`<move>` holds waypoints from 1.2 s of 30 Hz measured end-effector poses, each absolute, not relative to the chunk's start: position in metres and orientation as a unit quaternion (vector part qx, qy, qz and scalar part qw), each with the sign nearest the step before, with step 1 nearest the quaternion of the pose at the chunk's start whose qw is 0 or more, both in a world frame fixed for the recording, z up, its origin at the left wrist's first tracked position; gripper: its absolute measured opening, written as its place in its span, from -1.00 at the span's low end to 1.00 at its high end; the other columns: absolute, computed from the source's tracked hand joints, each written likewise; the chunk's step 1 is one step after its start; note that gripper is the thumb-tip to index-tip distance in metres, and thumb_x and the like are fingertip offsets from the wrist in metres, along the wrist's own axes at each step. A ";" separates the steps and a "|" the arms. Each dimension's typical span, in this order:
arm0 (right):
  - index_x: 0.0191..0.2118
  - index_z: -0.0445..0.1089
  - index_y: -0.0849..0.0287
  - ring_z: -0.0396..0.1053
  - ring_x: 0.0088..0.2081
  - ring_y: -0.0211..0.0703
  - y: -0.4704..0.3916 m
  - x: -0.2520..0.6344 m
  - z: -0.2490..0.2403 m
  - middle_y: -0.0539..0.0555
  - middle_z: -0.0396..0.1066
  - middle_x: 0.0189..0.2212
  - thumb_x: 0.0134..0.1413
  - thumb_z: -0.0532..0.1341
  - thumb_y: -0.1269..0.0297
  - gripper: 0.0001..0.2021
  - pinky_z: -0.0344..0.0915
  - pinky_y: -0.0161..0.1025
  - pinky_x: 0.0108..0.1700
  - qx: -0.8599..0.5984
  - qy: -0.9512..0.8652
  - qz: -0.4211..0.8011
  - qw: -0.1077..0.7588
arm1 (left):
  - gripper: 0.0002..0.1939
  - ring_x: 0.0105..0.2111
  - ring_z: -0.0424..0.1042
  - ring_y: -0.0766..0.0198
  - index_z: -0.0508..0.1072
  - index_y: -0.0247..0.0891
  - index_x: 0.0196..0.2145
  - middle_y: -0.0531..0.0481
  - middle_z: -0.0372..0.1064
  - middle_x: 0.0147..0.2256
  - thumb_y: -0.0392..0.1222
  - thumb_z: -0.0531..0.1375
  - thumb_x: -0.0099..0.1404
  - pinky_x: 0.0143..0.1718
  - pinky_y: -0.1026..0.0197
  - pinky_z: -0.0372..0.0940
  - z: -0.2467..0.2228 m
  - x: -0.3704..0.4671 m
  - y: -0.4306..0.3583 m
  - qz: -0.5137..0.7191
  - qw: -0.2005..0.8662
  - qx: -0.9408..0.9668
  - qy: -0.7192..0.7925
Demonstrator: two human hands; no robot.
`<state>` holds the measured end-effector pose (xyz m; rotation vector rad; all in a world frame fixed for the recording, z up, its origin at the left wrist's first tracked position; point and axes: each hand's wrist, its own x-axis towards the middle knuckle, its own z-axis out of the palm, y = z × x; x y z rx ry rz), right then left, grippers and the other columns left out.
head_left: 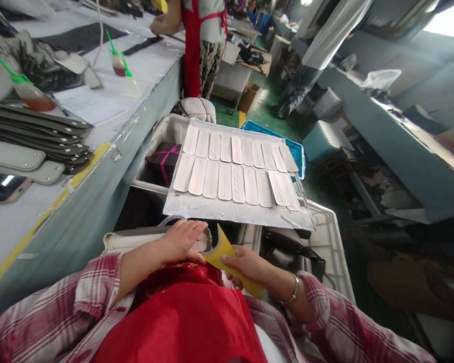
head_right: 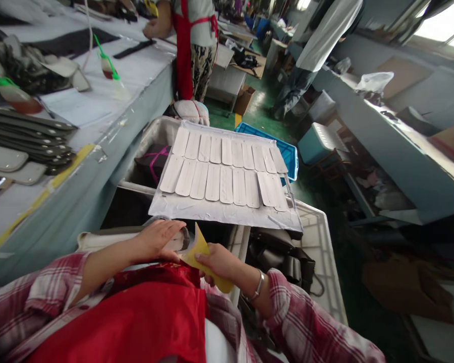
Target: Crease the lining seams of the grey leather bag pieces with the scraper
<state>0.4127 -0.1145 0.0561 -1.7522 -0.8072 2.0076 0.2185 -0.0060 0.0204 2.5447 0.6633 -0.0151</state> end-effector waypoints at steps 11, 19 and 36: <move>-0.58 0.28 0.24 0.18 -0.70 -0.38 -0.107 0.416 0.083 -0.06 0.24 -0.76 -0.03 0.17 0.14 -0.73 0.13 -0.42 -0.62 -0.647 -0.416 0.559 0.309 | -0.12 0.09 0.15 -0.01 0.07 -0.37 0.15 -0.30 0.13 0.11 0.22 0.19 0.01 0.12 -0.02 -0.04 0.022 0.197 -0.028 0.049 0.179 0.916 0.355; -0.58 0.21 0.18 0.23 -0.63 -0.31 -0.051 0.358 0.047 -0.09 0.19 -0.73 0.00 0.13 0.01 -0.65 0.21 -0.33 -0.49 -0.570 -0.329 0.433 0.617 | -0.18 0.11 0.10 -0.03 0.11 -0.35 0.15 -0.28 0.11 0.12 0.20 0.18 0.07 0.11 -0.06 -0.07 0.015 0.195 -0.036 0.088 0.130 0.935 0.318; -0.33 0.28 0.20 0.36 -0.51 -0.14 -0.029 0.356 0.070 0.10 0.40 -0.46 -0.03 0.13 -0.05 -0.64 0.28 -0.21 -0.50 -0.583 -0.523 0.540 0.308 | -0.56 0.06 0.20 0.14 0.24 -0.28 0.05 -0.16 0.26 0.04 -0.02 -0.09 0.33 0.12 0.00 0.07 0.022 0.059 -0.056 0.346 0.252 0.688 0.586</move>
